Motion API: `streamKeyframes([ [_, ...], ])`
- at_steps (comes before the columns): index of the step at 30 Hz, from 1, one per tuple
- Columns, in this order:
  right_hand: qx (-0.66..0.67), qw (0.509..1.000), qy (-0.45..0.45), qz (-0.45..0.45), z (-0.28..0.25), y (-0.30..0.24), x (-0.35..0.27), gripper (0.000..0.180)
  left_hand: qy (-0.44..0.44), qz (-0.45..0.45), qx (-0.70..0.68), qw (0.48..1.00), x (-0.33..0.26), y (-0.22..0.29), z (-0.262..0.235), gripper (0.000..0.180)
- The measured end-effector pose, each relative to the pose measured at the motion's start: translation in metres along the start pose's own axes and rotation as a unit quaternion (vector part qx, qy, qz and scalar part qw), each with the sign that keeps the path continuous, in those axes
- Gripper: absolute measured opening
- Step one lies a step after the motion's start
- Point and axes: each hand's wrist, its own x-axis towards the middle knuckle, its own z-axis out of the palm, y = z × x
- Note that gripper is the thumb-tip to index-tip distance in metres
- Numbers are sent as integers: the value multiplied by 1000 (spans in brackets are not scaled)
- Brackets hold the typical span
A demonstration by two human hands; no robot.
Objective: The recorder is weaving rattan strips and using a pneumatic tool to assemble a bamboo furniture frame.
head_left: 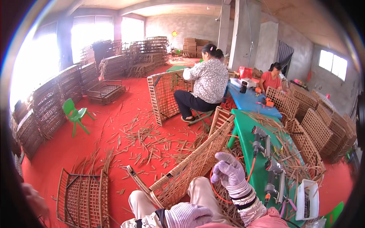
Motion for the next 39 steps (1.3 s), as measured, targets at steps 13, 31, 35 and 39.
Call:
streamKeyframes([
  [13, 313, 949, -23, 27, -6, 23, 110, 26, 214, -3, -437, 873, 49, -67, -13, 44],
  [31, 343, 936, -78, 0, 34, 19, 107, 17, 158, 110, -613, 766, 61, -67, 54, 57],
  [35, 159, 972, -163, -60, 42, 30, 123, 12, 233, 74, -586, 772, 71, -72, 54, 52],
  [39, 220, 974, -11, -46, 91, 51, 127, 18, 238, 136, -519, 809, 73, -109, 54, 47],
])
